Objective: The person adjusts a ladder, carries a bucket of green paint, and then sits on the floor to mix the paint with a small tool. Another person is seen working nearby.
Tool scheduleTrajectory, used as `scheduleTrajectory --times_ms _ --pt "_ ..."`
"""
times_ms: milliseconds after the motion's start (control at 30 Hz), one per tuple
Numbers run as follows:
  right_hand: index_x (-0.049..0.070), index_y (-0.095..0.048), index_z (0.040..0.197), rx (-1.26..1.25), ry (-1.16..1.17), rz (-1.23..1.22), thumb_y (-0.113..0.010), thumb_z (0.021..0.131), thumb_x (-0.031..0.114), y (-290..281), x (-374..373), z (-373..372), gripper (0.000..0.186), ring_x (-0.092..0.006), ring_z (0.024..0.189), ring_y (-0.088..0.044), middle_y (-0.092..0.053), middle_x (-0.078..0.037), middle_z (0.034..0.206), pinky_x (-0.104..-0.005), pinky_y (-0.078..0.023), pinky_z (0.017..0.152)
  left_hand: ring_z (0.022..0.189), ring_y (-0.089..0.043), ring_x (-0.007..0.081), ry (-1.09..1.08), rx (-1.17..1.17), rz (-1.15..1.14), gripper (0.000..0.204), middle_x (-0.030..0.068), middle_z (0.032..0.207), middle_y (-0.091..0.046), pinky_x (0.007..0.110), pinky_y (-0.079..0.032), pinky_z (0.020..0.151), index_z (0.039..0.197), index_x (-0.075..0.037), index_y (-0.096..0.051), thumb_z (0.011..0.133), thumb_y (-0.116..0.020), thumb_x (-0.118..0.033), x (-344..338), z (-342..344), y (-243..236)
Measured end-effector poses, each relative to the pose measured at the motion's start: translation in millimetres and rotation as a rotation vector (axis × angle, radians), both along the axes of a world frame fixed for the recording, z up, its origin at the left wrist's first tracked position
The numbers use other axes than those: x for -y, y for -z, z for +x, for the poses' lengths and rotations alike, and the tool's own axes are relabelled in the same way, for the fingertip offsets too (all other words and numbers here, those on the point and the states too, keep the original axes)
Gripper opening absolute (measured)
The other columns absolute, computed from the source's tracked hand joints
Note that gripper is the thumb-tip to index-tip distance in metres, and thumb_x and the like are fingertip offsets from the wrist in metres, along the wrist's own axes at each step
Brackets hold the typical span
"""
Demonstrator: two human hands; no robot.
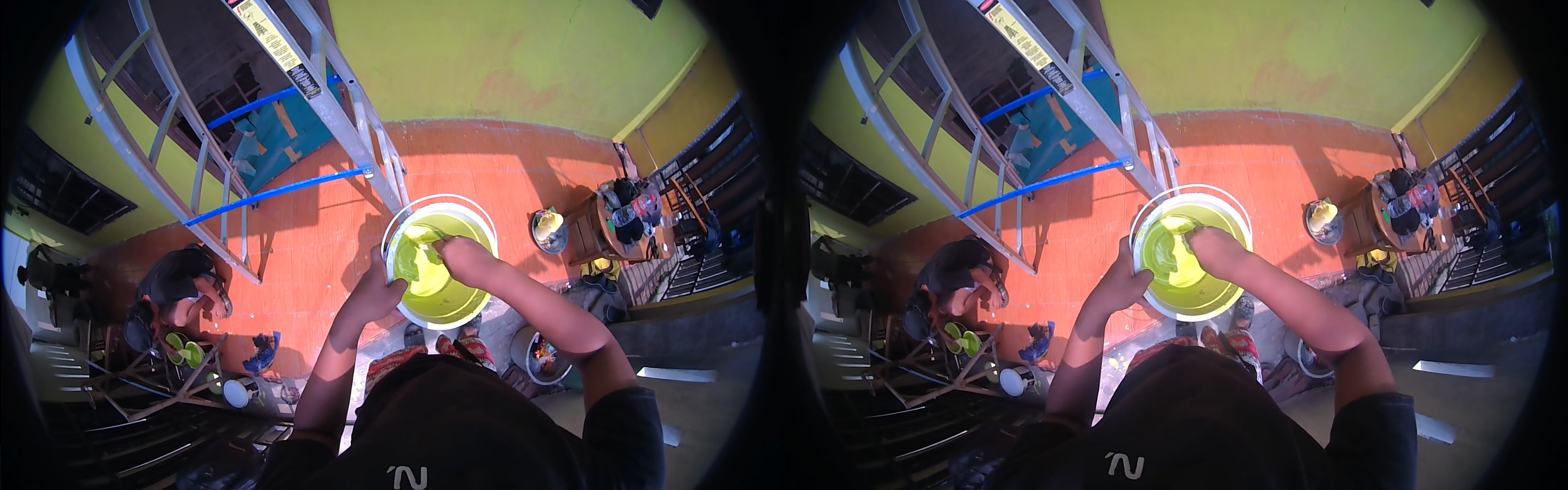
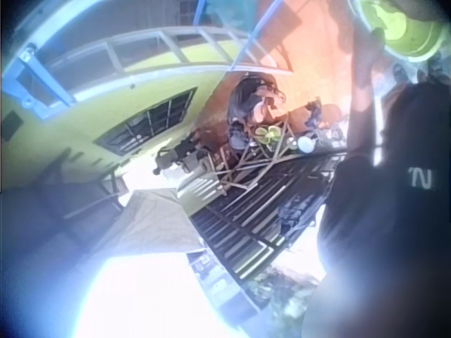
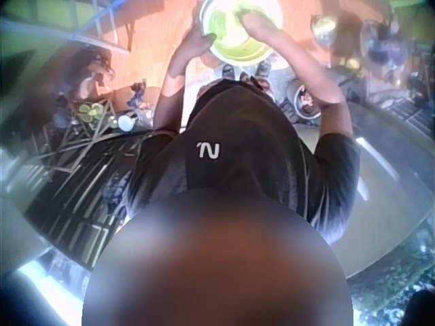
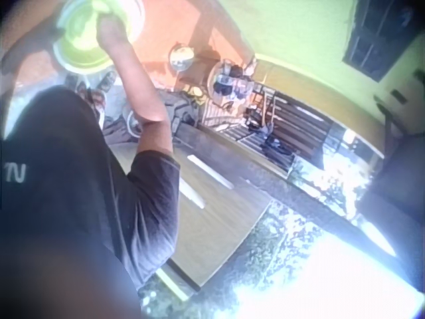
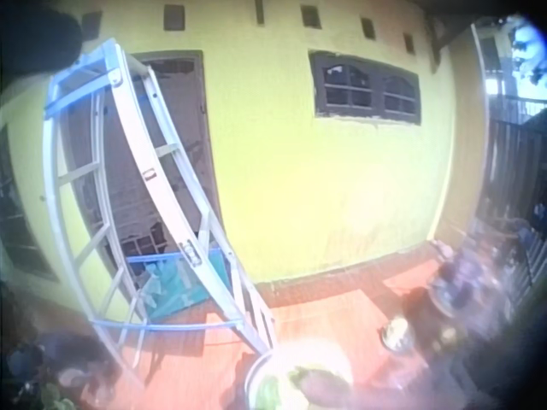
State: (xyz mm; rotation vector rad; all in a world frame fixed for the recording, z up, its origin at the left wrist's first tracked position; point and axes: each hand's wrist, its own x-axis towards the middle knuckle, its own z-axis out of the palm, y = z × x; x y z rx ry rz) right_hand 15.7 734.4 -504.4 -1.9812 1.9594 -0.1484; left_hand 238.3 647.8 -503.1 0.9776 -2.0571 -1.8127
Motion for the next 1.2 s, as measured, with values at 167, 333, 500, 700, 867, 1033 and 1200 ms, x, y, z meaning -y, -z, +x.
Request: scheduleTrajectory --times_ms 167,333,500,700,867,1033,1200 --pt "-0.002 -0.067 0.101 0.041 -0.017 0.233 -0.052 0.087 0.003 14.6 -19.3 16.5 0.022 -0.0375 0.093 -0.068 -0.069 -0.023 0.097 -0.0457 -0.054 0.083 0.098 -0.067 0.0432 -0.016 0.038 0.001 0.069 0.0325 0.108 -0.062 0.046 -0.053 0.085 0.139 0.0 -0.018 0.084 -0.057 -0.008 3.2 4.7 -0.8" --pt "-0.005 -0.066 0.112 0.519 0.041 0.008 -0.061 0.089 0.013 22.8 -11.1 42.6 0.029 -0.0416 0.086 -0.066 -0.068 -0.026 0.091 -0.044 -0.053 0.08 0.098 -0.067 0.0422 -0.003 -0.024 -0.09 0.068 0.0327 0.114 -0.06 0.045 -0.053 0.085 0.14 -0.001 -0.018 0.083 -0.056 -0.007 -5.0 6.8 1.4" --pt "-0.003 -0.066 0.111 0.399 0.127 -0.129 -0.06 0.09 0.011 5.4 22.2 35.0 0.026 -0.0422 0.087 -0.065 -0.066 -0.028 0.092 -0.0465 -0.052 0.079 0.104 -0.066 0.0408 -0.043 0.023 0.12 0.066 0.0314 0.116 -0.059 0.044 -0.051 0.091 0.139 0.0 -0.019 0.084 -0.056 -0.007 -4.7 15.2 -2.1" --pt "-0.002 -0.065 0.095 0.049 0.053 0.016 -0.058 0.088 0.007 -15.7 19.1 20.6 0.014 -0.0396 0.09 -0.066 -0.067 -0.023 0.094 -0.0472 -0.054 0.079 0.107 -0.064 0.042 -0.074 -0.018 0.06 0.063 0.0318 0.113 -0.061 0.044 -0.049 0.093 0.135 0.004 -0.02 0.085 -0.055 -0.008 5.1 19.7 7.3" --pt "0.0 -0.067 0.097 -0.016 -0.078 0.211 -0.057 0.084 0.007 -10.6 -2.4 28.3 0.018 -0.0382 0.088 -0.067 -0.068 -0.023 0.093 -0.047 -0.054 0.079 0.089 -0.069 0.032 -0.053 -0.069 -0.136 0.066 0.0256 0.115 -0.054 0.037 -0.063 0.058 0.141 0.005 -0.012 0.087 -0.049 -0.002 9.9 16.6 13.2" --pt "-0.001 -0.066 0.095 0.301 -0.066 0.039 -0.057 0.086 0.013 -0.1 -0.8 39.8 0.018 -0.0425 0.084 -0.065 -0.066 -0.026 0.084 -0.0484 -0.052 0.076 0.098 -0.068 0.0384 -0.108 -0.002 0.086 0.059 0.03 0.111 -0.06 0.041 -0.056 0.078 0.135 0.003 -0.019 0.087 -0.052 -0.006 10.2 9.7 -3.7" --pt "-0.002 -0.064 0.098 0.312 0.053 -0.129 -0.057 0.087 0.013 -5.3 30.2 23.7 0.019 -0.0435 0.084 -0.065 -0.066 -0.026 0.087 -0.0501 -0.051 0.076 0.077 -0.071 0.0328 -0.049 -0.039 0.128 0.061 0.0268 0.111 -0.054 0.037 -0.064 0.055 0.139 0.004 -0.011 0.089 -0.046 -0.001 5.9 -2.2 -20.9"
